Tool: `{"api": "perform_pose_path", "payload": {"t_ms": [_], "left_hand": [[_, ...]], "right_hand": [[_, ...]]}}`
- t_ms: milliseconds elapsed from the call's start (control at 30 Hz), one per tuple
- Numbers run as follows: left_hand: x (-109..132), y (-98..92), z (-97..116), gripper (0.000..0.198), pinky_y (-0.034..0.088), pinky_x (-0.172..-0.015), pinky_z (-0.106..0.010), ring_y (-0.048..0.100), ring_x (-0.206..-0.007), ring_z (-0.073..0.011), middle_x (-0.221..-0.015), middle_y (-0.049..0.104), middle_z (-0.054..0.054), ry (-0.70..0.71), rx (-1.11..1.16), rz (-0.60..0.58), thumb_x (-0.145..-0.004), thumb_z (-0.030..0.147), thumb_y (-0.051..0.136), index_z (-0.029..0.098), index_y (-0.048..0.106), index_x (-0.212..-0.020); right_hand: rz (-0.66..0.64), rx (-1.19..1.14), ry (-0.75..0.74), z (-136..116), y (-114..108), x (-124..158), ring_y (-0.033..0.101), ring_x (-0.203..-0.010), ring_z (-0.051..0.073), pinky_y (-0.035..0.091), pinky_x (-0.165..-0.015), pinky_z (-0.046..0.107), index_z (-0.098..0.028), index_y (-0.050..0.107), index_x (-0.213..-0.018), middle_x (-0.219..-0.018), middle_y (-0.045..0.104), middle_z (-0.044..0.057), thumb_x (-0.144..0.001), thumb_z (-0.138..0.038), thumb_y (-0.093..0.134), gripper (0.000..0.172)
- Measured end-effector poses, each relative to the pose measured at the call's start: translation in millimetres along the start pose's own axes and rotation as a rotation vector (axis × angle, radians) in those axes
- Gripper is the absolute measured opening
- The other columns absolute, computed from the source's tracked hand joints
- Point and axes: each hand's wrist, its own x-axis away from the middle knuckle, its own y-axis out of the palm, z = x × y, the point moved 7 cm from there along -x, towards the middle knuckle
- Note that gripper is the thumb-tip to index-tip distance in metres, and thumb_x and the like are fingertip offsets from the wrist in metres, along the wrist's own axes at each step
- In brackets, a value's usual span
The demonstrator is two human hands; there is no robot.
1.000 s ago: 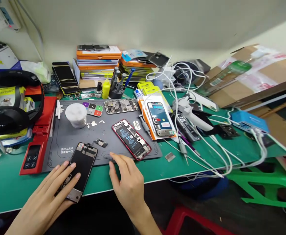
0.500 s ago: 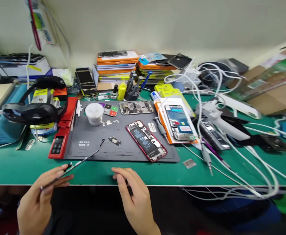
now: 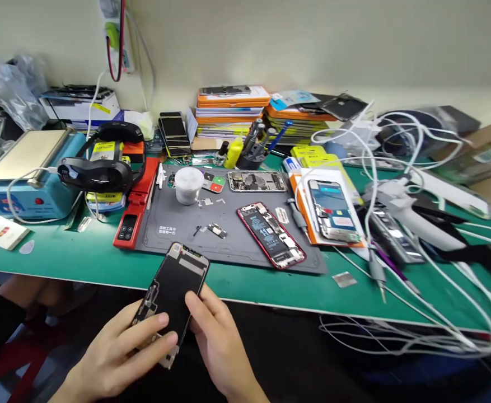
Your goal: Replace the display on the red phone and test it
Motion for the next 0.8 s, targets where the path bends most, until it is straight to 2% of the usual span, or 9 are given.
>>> {"api": "perform_pose_path", "payload": {"t_ms": [67, 133, 200, 267, 333, 467, 600, 700, 800], "left_hand": [[10.4, 2.9, -1.8, 0.065, 0.065, -0.115, -0.047, 0.062, -0.150, -0.0279, -0.136, 0.071, -0.005, -0.104, 0.173, 0.069, -0.095, -0.008, 0.058, 0.032, 0.059, -0.146], [27.6, 2.9, -16.0, 0.069, 0.067, -0.110, -0.050, 0.064, -0.147, -0.0289, -0.151, 0.061, -0.010, -0.356, 0.384, 0.223, -0.101, -0.003, 0.048, 0.037, 0.049, -0.157], [49.8, 15.9, -38.4, 0.050, 0.071, -0.093, -0.038, 0.077, -0.119, -0.0213, -0.144, 0.065, -0.012, -0.764, 0.622, 0.269, -0.112, 0.013, 0.041, 0.034, 0.050, -0.157], [61.2, 34.9, -47.0, 0.038, 0.069, -0.071, -0.027, 0.077, -0.088, -0.0150, -0.127, 0.071, -0.010, -1.029, 0.860, 0.180, -0.115, 0.032, 0.049, 0.030, 0.057, -0.151], [61.2, 46.2, -48.7, 0.040, 0.064, -0.061, -0.024, 0.072, -0.075, -0.0132, -0.110, 0.075, -0.007, -1.143, 1.005, 0.088, -0.108, 0.046, 0.064, 0.024, 0.066, -0.142], [61.8, 44.1, -54.9, 0.042, 0.065, -0.070, -0.025, 0.073, -0.072, -0.0131, -0.096, 0.079, -0.005, -1.230, 1.052, 0.073, -0.101, 0.052, 0.074, 0.018, 0.076, -0.127], [88.2, 12.1, -71.0, 0.044, 0.067, -0.074, -0.027, 0.078, -0.085, -0.0182, -0.109, 0.083, -0.009, -1.274, 0.936, 0.216, -0.098, 0.054, 0.077, 0.018, 0.080, -0.121], [125.1, -36.0, -93.1, 0.048, 0.067, -0.074, -0.028, 0.077, -0.079, -0.0176, -0.108, 0.083, -0.007, -1.339, 0.667, 0.417, -0.094, 0.055, 0.081, 0.018, 0.079, -0.123], [157.1, -89.4, -115.1, 0.061, 0.067, -0.070, -0.030, 0.075, -0.074, -0.0184, -0.108, 0.084, -0.008, -1.386, 0.393, 0.587, -0.086, 0.060, 0.087, 0.015, 0.077, -0.127]], "right_hand": [[0.106, -0.050, 0.054, 3.0, -6.8, 0.5, 0.081, -0.094, 0.028, 0.069, -0.082, 0.042, -0.023, 0.080, -0.129, -0.114, 0.084, 0.012, -0.101, -0.056, 0.071, 0.044], [0.195, -0.116, 0.081, 7.0, -13.9, 2.0, 0.079, -0.095, 0.028, 0.067, -0.087, 0.042, -0.024, 0.080, -0.130, -0.111, 0.084, 0.010, -0.099, -0.056, 0.076, 0.044], [0.252, -0.157, 0.091, 11.4, -18.5, 3.8, 0.077, -0.091, 0.025, 0.065, -0.086, 0.038, -0.026, 0.081, -0.126, -0.104, 0.083, 0.007, -0.096, -0.055, 0.081, 0.042], [0.264, -0.156, 0.092, 15.7, -18.7, 5.3, 0.072, -0.082, 0.020, 0.062, -0.077, 0.033, -0.026, 0.083, -0.120, -0.097, 0.082, 0.004, -0.095, -0.054, 0.084, 0.038], [0.252, -0.128, 0.101, 20.6, -15.2, 6.4, 0.069, -0.077, 0.017, 0.059, -0.071, 0.030, -0.026, 0.083, -0.116, -0.094, 0.081, 0.003, -0.094, -0.055, 0.085, 0.037], [0.171, -0.089, 0.134, 30.5, -2.7, 7.4, 0.077, -0.091, 0.021, 0.064, -0.079, 0.033, -0.027, 0.082, -0.116, -0.112, 0.083, 0.005, -0.096, -0.058, 0.083, 0.037], [-0.024, -0.038, 0.152, 38.8, 3.9, 8.0, 0.080, -0.114, 0.028, 0.069, -0.082, 0.036, -0.034, 0.078, -0.133, -0.137, 0.079, 0.008, -0.104, -0.060, 0.071, 0.039], [-0.100, 0.097, 0.136, 46.3, -9.3, 7.4, 0.080, -0.119, 0.031, 0.070, -0.090, 0.042, -0.035, 0.074, -0.143, -0.144, 0.076, 0.012, -0.108, -0.059, 0.063, 0.044], [-0.125, 0.187, 0.142, 54.0, -27.0, 6.7, 0.082, -0.114, 0.032, 0.071, -0.089, 0.043, -0.032, 0.078, -0.137, -0.138, 0.079, 0.015, -0.109, -0.060, 0.060, 0.043]]}}
